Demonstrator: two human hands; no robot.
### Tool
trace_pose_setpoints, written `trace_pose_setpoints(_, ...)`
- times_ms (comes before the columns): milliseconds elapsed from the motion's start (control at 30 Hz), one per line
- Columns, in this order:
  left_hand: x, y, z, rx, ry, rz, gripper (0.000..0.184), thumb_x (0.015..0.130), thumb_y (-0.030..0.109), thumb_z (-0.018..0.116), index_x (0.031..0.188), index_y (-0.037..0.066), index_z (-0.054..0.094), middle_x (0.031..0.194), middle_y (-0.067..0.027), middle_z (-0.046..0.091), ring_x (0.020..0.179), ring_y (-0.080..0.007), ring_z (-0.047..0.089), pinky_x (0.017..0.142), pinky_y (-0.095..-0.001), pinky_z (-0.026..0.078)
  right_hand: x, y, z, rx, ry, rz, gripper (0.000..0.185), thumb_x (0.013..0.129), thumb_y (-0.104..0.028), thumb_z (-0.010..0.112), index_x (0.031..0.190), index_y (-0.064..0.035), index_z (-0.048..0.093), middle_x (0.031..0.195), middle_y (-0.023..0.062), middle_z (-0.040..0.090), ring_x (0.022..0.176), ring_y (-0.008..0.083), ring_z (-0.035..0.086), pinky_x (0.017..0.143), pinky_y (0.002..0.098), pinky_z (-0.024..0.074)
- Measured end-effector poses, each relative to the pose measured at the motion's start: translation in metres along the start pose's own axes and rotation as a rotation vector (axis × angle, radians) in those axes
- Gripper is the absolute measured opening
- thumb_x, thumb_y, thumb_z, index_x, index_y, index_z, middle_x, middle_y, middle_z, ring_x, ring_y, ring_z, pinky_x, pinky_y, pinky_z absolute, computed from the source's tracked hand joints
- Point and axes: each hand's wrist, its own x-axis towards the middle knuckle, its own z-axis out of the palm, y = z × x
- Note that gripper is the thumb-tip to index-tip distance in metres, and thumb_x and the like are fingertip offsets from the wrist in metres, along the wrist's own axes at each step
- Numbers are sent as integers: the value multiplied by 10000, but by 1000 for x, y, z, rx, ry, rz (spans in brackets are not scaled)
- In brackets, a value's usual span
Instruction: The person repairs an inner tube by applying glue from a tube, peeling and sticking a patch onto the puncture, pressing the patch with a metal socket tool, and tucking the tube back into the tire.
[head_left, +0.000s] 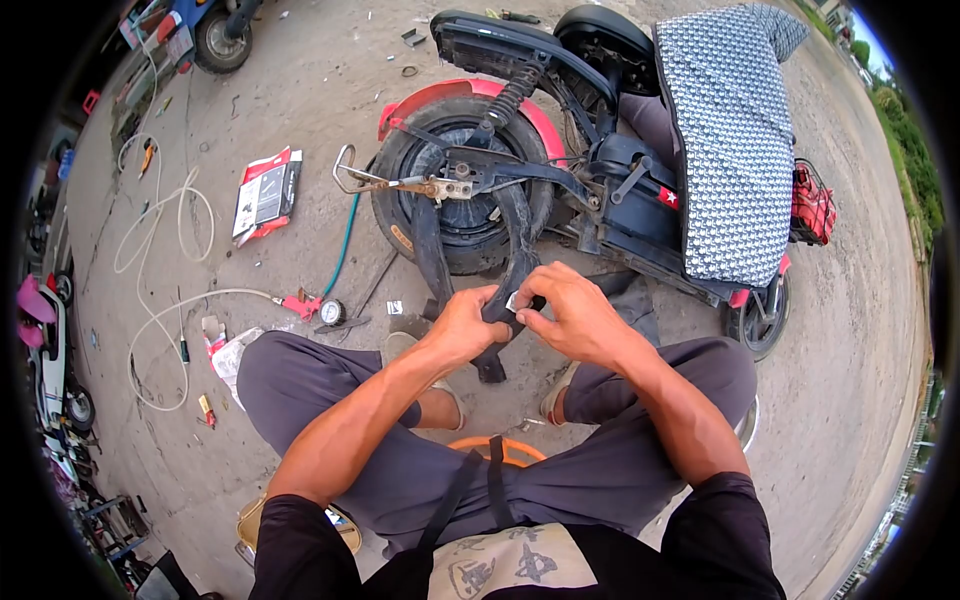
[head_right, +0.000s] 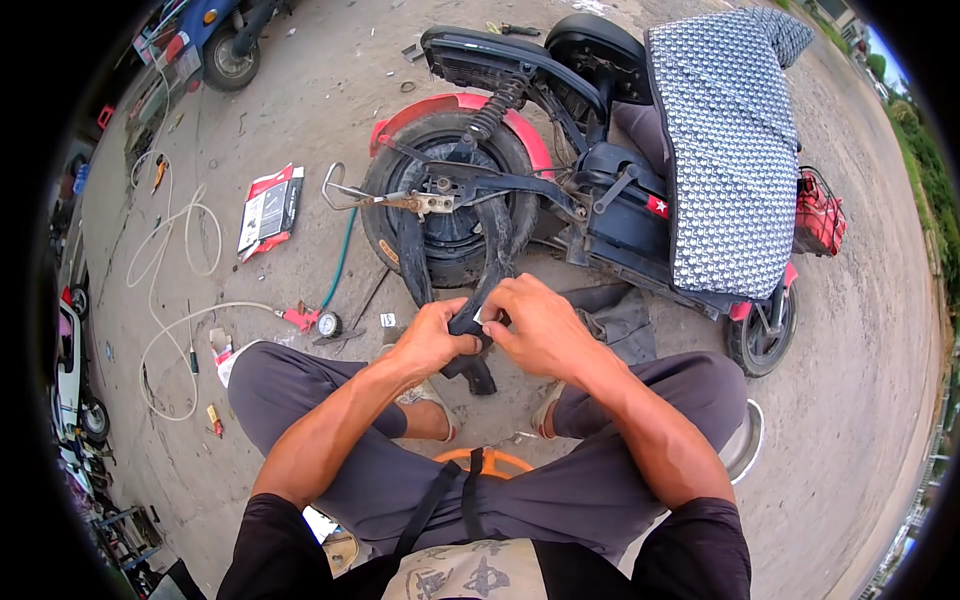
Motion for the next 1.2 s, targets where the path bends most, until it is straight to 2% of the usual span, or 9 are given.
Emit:
trace_pose_setpoints(133, 2, -1, -1, -185, -9, 5, 303, 869, 109, 690, 1155, 7, 693, 927, -1, 690, 818, -90, 615, 761, -264, 483, 5, -3, -16, 291, 122, 288, 229, 907, -162, 728, 1055, 0, 662, 1001, 165, 680, 933, 343, 678, 814, 428, 531)
trace_pose_setpoints(267, 3, 0, 2, -466, 114, -63, 349, 979, 258, 654, 1186, -19, 704, 985, -37, 726, 848, -102, 640, 785, -272, 495, 5, -5, -19, 114, 32, 501, 487, 992, -256, 662, 1360, 28, 515, 904, 197, 711, 869, 313, 713, 816, 435, 535)
trace_pose_setpoints(367, -2, 12, 0, -477, 55, -107, 409, 1008, 358, 686, 1155, -21, 733, 1013, -65, 745, 842, -96, 650, 763, -266, 501, 0, 15, 9, 202, -7, 465, 628, 1025, -306, 625, 1500, 27, 384, 853, 203, 708, 886, 290, 728, 808, 437, 533)
trace_pose_setpoints(467, 2, 4, 1, -383, 85, -125, 444, 996, 420, 722, 1115, -7, 757, 958, -56, 743, 783, -86, 644, 697, -259, 501, 2, 6, 15, 405, -11, 542, 657, 1030, -291, 635, 1537, 19, 356, 864, 180, 701, 880, 254, 718, 789, 405, 533)
trace_pose_setpoints(567, 1, 3, 1, -298, 110, -101, 416, 970, 407, 766, 1081, 6, 761, 890, -31, 733, 723, -77, 632, 633, -255, 493, 4, 11, 23, 572, 67, 496, 601, 1053, -257, 650, 1540, -22, 388, 938, 96, 703, 813, 153, 632, 750, 330, 524)
trace_pose_setpoints(667, 1, 2, -1, -314, 128, -101, 351, 961, 351, 790, 1056, 14, 758, 860, -18, 723, 706, -74, 625, 616, -264, 493, 7, 8, 20, 650, 76, 513, 592, 1039, -203, 670, 1535, -29, 399, 968, 70, 683, 836, 124, 598, 748, 290, 516)
trace_pose_setpoints(967, 8, -3, -2, -238, 24, 15, 232, 951, 204, 798, 1067, 10, 746, 903, -5, 725, 779, -59, 619, 679, -266, 504, 8, 17, 31, 846, 125, 625, 725, 938, -109, 791, 1535, -21, 389, 984, 96, 726, 807, 121, 633, 704, 286, 501)
trace_pose_setpoints(1067, 7, -1, 0, -161, 9, -35, 226, 943, 165, 798, 1096, 10, 738, 905, -1, 725, 799, -54, 615, 706, -270, 505, 8, 18, 36, 904, 134, 669, 813, 879, -139, 843, 1529, 19, 382, 965, 110, 734, 844, 139, 659, 745, 299, 534)
trace_pose_setpoints(1200, 8, -2, 5, -279, 4, 1, 221, 975, 196, 765, 1100, 17, 731, 903, 0, 722, 786, -58, 620, 694, -278, 507, 16, 15, 36, 950, 273, 590, 741, 884, -90, 819, 1495, 20, 415, 964, 115, 748, 857, 151, 675, 753, 314, 538)
